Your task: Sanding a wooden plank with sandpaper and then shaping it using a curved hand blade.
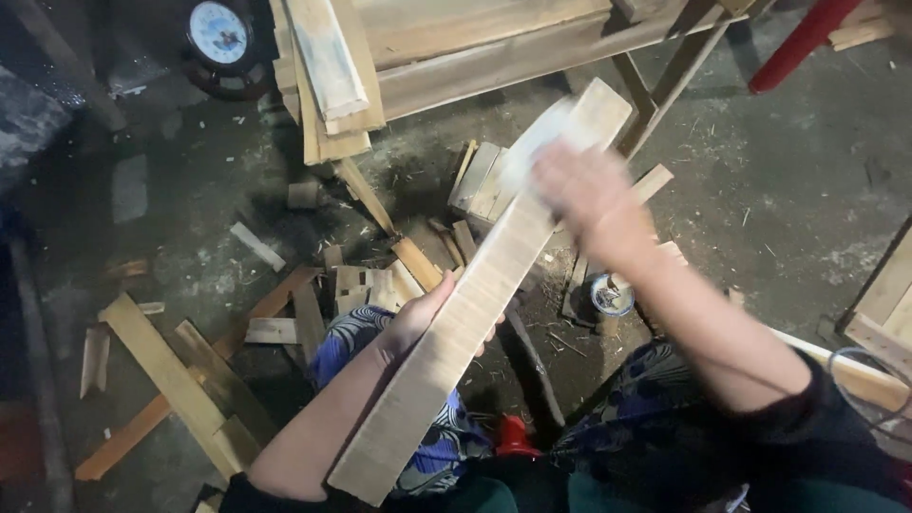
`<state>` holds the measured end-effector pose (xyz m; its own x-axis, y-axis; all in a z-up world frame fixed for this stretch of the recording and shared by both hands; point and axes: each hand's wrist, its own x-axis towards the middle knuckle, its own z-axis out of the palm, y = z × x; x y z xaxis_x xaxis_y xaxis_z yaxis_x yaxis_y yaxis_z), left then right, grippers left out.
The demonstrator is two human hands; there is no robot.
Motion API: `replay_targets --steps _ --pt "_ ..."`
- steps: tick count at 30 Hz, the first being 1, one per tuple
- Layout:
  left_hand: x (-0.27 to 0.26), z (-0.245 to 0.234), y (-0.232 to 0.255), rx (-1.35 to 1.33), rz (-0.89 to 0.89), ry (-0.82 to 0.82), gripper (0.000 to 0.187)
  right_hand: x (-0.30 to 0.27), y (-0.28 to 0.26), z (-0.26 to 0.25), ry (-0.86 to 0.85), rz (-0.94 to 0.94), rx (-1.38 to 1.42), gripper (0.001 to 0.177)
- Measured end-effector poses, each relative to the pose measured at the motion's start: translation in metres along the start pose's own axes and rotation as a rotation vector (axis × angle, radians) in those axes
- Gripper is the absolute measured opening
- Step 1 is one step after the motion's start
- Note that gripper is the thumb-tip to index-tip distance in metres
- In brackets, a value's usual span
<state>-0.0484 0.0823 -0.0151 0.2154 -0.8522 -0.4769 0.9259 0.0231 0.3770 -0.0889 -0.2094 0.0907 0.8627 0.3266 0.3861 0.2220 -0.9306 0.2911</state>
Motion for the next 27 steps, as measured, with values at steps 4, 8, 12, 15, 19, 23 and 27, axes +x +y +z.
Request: replay_targets --steps 4,8,12,15,19,23,27 --pt "0.042 -0.094 -0.026 -0.201 0.027 -0.117 0.056 -0.033 -0.078 0.038 0.252 -0.377 0.565 0.054" --pt "0.017 -0.045 -0.014 -0.109 0.050 -0.188 0.061 -0.024 -0.031 0.030 -0.087 -0.378 0.160 0.068" --pt "-0.020 -0.001 -0.010 0.382 0.233 -0.186 0.058 -0.019 0.034 0.021 0.332 0.160 0.139 0.031" --pt "-0.032 0.016 -0.004 0.547 0.199 -0.117 0.087 -0.023 0.025 0.036 0.483 0.098 0.105 0.047" --pt "0.003 -0.020 -0.026 0.576 0.195 -0.163 0.102 -0.030 -0.055 0.038 0.251 -0.192 0.486 0.052" --pt "0.016 -0.038 -0.036 0.730 0.303 0.020 0.085 -0.036 -0.063 0.033 0.150 -0.456 0.445 0.048" --pt "-0.015 0.012 -0.014 0.850 0.345 0.035 0.093 -0.033 0.028 0.063 0.151 -0.189 0.033 0.049"
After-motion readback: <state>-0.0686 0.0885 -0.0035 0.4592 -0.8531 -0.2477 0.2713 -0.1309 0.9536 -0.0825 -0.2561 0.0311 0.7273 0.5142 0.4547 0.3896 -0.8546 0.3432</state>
